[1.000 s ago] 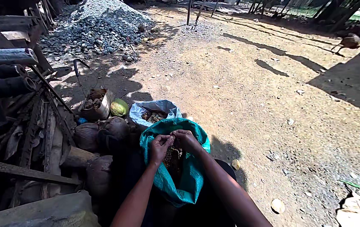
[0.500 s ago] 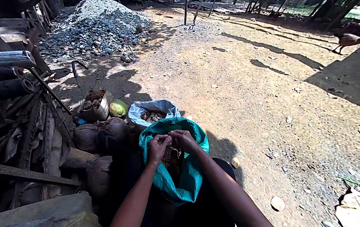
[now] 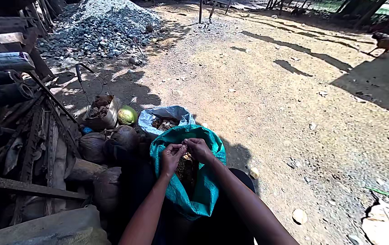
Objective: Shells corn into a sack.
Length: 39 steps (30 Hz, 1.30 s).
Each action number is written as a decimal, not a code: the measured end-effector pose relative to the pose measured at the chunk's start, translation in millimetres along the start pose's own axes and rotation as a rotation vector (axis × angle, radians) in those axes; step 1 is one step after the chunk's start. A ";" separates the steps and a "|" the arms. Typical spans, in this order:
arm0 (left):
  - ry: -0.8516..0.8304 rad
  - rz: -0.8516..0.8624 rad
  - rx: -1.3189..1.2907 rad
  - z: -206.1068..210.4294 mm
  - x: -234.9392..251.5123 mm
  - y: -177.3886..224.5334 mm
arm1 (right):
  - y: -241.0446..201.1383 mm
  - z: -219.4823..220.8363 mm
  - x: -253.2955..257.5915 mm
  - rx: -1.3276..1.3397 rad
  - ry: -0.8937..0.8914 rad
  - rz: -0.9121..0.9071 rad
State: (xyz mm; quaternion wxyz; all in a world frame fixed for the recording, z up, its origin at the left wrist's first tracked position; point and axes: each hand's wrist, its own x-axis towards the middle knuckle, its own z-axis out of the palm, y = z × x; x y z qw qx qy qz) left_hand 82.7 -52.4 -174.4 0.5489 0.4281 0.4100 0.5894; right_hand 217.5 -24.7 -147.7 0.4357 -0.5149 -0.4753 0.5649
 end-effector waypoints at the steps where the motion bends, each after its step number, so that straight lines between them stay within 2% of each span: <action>1: 0.000 -0.003 0.002 0.2 0.0 -0.2 | 0.5 -0.2 0.1 -0.012 -0.002 -0.008; 11: 0.028 -0.029 -0.037 -0.3 2.3 -0.7 | 1.3 -0.2 1.2 -0.080 -0.012 0.008; 18: 0.018 -0.034 0.000 -0.1 1.8 -4.6 | 1.1 -0.1 1.3 -0.278 -0.003 -0.030; 24: 0.085 -0.171 -0.107 0.2 4.2 1.2 | -2.4 -10.6 1.8 -0.162 -0.031 0.086; 30: 0.157 -0.282 -0.244 0.2 5.3 5.7 | -3.5 -19.7 -1.3 -0.196 -0.064 0.066; 34: 0.150 -0.267 -0.262 0.2 7.2 2.6 | -10.4 -18.3 -6.5 -0.114 -0.091 0.076; 39: 0.102 -0.192 -0.157 0.5 5.6 -2.1 | -8.2 -16.8 -8.3 -0.148 -0.106 -0.011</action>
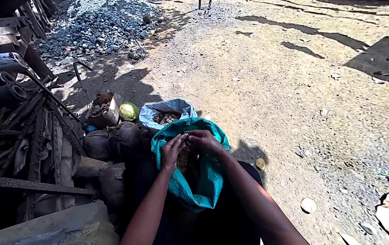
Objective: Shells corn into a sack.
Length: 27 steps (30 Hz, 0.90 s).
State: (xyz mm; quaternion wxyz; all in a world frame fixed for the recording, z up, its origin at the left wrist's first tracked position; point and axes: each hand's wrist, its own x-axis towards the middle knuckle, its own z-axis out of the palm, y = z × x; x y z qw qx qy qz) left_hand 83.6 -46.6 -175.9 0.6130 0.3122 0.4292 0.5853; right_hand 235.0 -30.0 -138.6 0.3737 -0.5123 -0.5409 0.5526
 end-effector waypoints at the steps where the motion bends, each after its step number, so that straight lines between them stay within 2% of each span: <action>1: -0.013 0.028 0.038 -0.8 -0.1 -1.6 | 0.4 0.6 0.3 0.004 -0.003 0.000; 9: -0.128 0.301 0.454 -10.1 3.6 -11.8 | 5.1 0.0 -0.5 0.024 -0.011 -0.076; 14: -0.132 0.364 0.512 -10.5 3.0 -13.6 | 4.8 1.3 -1.8 0.007 -0.010 -0.085; 19: -0.123 0.301 0.394 -11.6 5.5 -14.7 | 1.4 6.2 -3.8 -0.190 0.015 -0.150; 27: -0.008 0.132 0.438 -7.8 7.6 -20.2 | 12.7 16.8 -4.1 -0.573 0.052 -0.386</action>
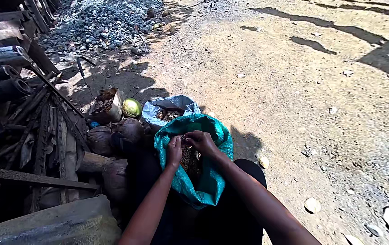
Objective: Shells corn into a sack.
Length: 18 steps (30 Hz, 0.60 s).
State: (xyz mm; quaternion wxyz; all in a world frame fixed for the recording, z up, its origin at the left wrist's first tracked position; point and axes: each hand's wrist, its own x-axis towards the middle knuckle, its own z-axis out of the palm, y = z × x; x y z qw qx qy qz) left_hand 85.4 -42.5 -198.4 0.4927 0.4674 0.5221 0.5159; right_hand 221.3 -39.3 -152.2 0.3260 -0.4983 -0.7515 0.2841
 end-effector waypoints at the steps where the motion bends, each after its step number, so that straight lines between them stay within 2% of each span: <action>1: 0.016 -0.037 -0.003 1.8 -0.2 0.9 | -0.5 1.3 -0.8 -0.018 -0.017 -0.015; 5: 0.024 -0.164 -0.105 3.7 1.5 4.5 | -1.6 5.3 -3.0 -0.062 -0.020 -0.071; 9: 0.090 -0.385 -0.386 4.5 0.9 17.2 | -9.3 -12.6 2.7 0.018 -0.135 0.127; 11: 0.078 -0.463 -0.414 2.0 0.3 23.2 | -10.9 -18.5 4.0 0.071 -0.160 0.206; 13: 0.030 -0.457 -0.362 0.7 0.5 22.0 | -8.7 -20.6 4.2 0.109 -0.158 0.227; 18: -0.057 -0.219 -0.182 1.2 -1.2 7.9 | -4.5 -19.7 5.1 0.101 -0.132 0.234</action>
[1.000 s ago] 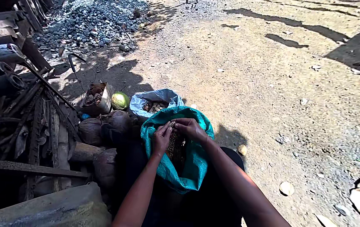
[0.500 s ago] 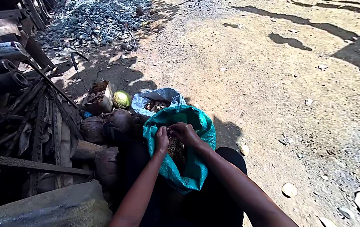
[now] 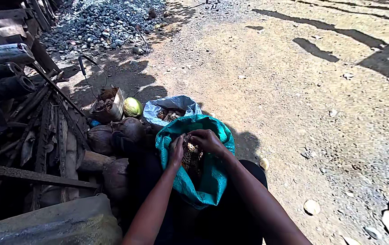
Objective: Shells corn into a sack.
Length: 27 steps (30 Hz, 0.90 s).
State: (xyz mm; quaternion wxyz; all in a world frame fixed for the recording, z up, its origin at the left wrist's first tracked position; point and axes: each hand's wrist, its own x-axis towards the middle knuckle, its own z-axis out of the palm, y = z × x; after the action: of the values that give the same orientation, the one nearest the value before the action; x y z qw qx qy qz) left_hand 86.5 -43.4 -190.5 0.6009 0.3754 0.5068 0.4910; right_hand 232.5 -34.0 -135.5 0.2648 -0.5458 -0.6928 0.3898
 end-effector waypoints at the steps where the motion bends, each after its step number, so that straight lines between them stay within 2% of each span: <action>1: -0.010 0.052 0.028 0.5 -0.7 -1.8 | 0.9 0.9 0.5 -0.017 0.003 -0.011; 5: -0.038 0.236 0.155 0.7 -2.7 -4.8 | 2.1 6.2 0.9 -0.100 0.017 -0.070; 12: 0.091 0.106 0.109 1.1 0.3 -2.8 | 5.6 18.5 -1.2 -0.152 0.025 -0.181; 18: 0.071 0.140 0.048 2.5 -1.2 -3.3 | 1.7 15.9 -0.2 -0.106 0.028 -0.109; 24: 0.043 0.232 0.257 -1.0 2.1 -10.7 | 4.4 22.0 -0.7 -0.172 0.027 -0.135; 27: 0.077 0.092 0.134 2.3 0.1 -5.1 | 2.3 18.7 -0.3 -0.147 -0.013 -0.066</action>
State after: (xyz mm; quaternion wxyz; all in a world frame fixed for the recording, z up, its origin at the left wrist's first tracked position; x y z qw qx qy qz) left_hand 89.8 -44.4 -194.9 0.5313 0.4186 0.5435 0.4971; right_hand 219.0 -38.7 -147.8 0.2322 -0.5381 -0.7389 0.3325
